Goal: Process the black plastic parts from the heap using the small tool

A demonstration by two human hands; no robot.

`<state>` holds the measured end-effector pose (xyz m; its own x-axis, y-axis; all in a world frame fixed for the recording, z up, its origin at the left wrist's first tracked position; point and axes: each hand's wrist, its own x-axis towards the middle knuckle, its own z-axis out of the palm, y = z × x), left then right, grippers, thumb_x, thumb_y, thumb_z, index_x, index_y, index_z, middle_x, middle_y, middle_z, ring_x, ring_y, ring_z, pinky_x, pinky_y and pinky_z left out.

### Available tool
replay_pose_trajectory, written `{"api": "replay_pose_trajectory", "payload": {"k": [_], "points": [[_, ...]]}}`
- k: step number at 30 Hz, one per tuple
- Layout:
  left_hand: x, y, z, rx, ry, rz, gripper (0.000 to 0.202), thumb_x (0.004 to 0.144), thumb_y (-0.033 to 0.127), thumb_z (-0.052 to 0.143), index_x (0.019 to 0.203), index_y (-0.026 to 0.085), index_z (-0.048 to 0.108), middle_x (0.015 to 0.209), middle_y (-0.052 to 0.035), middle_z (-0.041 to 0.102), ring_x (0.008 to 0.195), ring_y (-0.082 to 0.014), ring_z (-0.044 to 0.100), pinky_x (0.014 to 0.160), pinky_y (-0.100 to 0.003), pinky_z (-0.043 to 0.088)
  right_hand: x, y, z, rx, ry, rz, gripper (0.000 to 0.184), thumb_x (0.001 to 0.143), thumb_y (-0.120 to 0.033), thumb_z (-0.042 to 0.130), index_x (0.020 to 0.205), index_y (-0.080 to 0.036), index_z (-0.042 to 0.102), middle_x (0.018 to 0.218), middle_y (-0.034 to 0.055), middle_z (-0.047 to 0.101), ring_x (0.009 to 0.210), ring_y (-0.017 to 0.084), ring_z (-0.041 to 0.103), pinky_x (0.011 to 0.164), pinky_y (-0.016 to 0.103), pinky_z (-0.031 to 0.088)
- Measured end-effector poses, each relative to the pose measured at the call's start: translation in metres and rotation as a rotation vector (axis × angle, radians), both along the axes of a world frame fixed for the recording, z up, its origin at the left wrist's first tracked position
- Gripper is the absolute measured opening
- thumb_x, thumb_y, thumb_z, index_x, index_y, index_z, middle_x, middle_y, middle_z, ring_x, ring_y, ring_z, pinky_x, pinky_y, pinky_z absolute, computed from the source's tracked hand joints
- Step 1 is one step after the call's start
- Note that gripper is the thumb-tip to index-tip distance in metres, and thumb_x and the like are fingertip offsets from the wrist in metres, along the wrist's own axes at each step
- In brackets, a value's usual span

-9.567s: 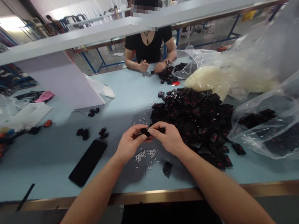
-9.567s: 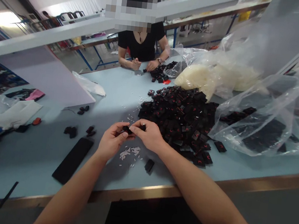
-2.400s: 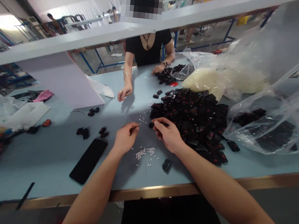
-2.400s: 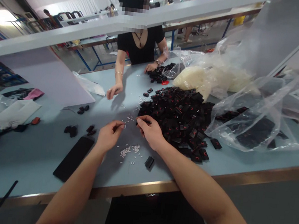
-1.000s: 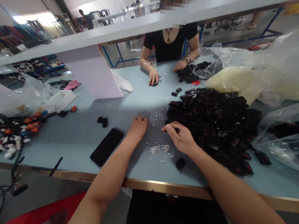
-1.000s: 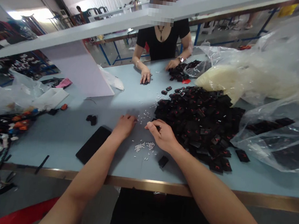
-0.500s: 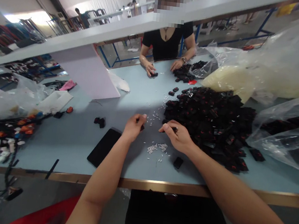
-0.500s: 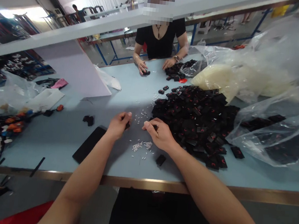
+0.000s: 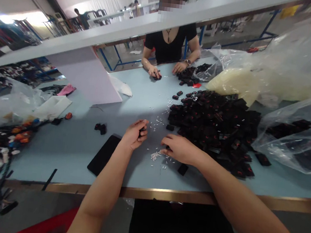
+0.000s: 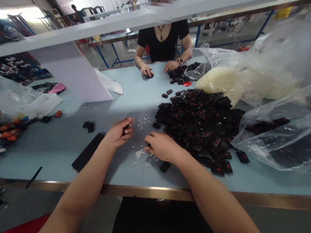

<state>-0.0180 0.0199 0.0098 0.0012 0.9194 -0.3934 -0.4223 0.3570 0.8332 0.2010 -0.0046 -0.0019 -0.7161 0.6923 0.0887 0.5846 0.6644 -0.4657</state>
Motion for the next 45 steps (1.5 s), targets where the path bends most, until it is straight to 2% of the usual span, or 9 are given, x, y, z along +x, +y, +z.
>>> {"api": "replay_pose_trajectory", "payload": {"k": [6, 12, 17, 20, 25, 29, 34, 39, 45], "points": [[0.005, -0.002, -0.004, 0.053, 0.051, -0.022, 0.031, 0.069, 0.031, 0.083, 0.084, 0.013, 0.062, 0.07, 0.0039, 0.05, 0.046, -0.0019, 0.04, 0.033, -0.012, 0.022, 0.004, 0.002, 0.001, 0.004, -0.243, 0.031, 0.012, 0.091, -0.028, 0.063, 0.095, -0.018, 0.068, 0.091, 0.0095, 0.069, 0.08, 0.023, 0.067, 0.066, 0.029, 0.041], [0.006, -0.001, -0.008, 0.078, 0.08, -0.031, 0.028, 0.073, 0.032, 0.08, 0.084, 0.013, 0.064, 0.075, 0.0002, 0.056, 0.055, -0.0054, 0.05, 0.04, -0.015, 0.033, 0.002, 0.001, -0.002, -0.019, -0.235, 0.038, 0.017, 0.09, -0.011, 0.053, 0.093, -0.018, 0.068, 0.092, 0.0101, 0.071, 0.083, 0.023, 0.069, 0.066, 0.029, 0.041], [0.01, -0.004, -0.003, 0.094, 0.081, -0.043, 0.015, 0.077, 0.02, 0.067, 0.089, 0.014, 0.065, 0.086, -0.0057, 0.064, 0.066, -0.0101, 0.058, 0.049, -0.019, 0.042, 0.005, 0.002, -0.002, -0.073, -0.184, 0.046, 0.009, 0.091, -0.021, 0.06, 0.094, -0.018, 0.068, 0.095, 0.0098, 0.071, 0.084, 0.023, 0.068, 0.064, 0.029, 0.04], [0.012, -0.006, -0.001, 0.102, 0.074, -0.057, 0.021, 0.071, 0.012, 0.061, 0.092, 0.014, 0.066, 0.09, -0.0069, 0.066, 0.068, -0.0105, 0.059, 0.053, -0.02, 0.043, 0.005, 0.002, -0.004, -0.108, -0.166, 0.052, 0.009, 0.088, -0.025, 0.067, 0.095, -0.019, 0.068, 0.094, 0.0089, 0.07, 0.082, 0.022, 0.067, 0.063, 0.028, 0.04], [0.013, -0.007, 0.001, 0.126, 0.062, -0.089, 0.031, 0.063, 0.005, 0.057, 0.091, 0.014, 0.068, 0.091, -0.0064, 0.067, 0.07, -0.0109, 0.061, 0.054, -0.02, 0.044, 0.004, 0.0, -0.004, -0.111, -0.17, 0.064, 0.006, 0.091, -0.021, 0.062, 0.091, -0.017, 0.066, 0.092, 0.0098, 0.07, 0.083, 0.022, 0.067, 0.065, 0.028, 0.04], [0.014, -0.009, 0.002, 0.119, 0.069, -0.078, 0.025, 0.07, 0.006, 0.061, 0.092, 0.014, 0.068, 0.09, -0.0063, 0.068, 0.079, -0.0134, 0.067, 0.065, -0.022, 0.053, 0.003, 0.0, 0.0, -0.129, -0.136, 0.049, 0.01, 0.09, -0.015, 0.055, 0.092, -0.017, 0.064, 0.092, 0.0099, 0.071, 0.081, 0.021, 0.066, 0.065, 0.027, 0.04], [0.013, -0.012, 0.001, 0.151, 0.065, -0.156, 0.03, 0.074, 0.01, 0.071, 0.103, 0.017, 0.065, 0.102, -0.0065, 0.068, 0.091, -0.019, 0.071, 0.084, -0.034, 0.059, 0.004, 0.004, 0.0, -0.214, 0.005, 0.029, 0.011, 0.082, -0.01, 0.057, 0.088, -0.018, 0.063, 0.086, 0.0066, 0.07, 0.075, 0.018, 0.062, 0.064, 0.025, 0.04], [0.014, -0.012, -0.002, 0.174, 0.086, -0.193, 0.035, 0.071, 0.017, 0.079, 0.103, 0.018, 0.065, 0.104, -0.0071, 0.069, 0.087, -0.0187, 0.072, 0.076, -0.031, 0.059, 0.004, 0.006, -0.002, -0.36, 0.339, -0.042, 0.012, 0.076, -0.008, 0.058, 0.079, -0.019, 0.061, 0.071, -0.0015, 0.063, 0.064, 0.012, 0.055, 0.062, 0.023, 0.041], [0.019, -0.012, -0.007, 0.28, 0.18, -0.199, 0.039, 0.068, 0.022, 0.082, 0.104, 0.018, 0.071, 0.096, -0.0041, 0.068, 0.069, -0.0104, 0.062, 0.061, -0.024, 0.05, 0.005, 0.009, 0.004, -0.423, 0.708, -0.25, 0.01, 0.08, -0.027, 0.063, 0.083, -0.019, 0.066, 0.075, -0.0003, 0.064, 0.066, 0.013, 0.053, 0.063, 0.026, 0.043]]}}
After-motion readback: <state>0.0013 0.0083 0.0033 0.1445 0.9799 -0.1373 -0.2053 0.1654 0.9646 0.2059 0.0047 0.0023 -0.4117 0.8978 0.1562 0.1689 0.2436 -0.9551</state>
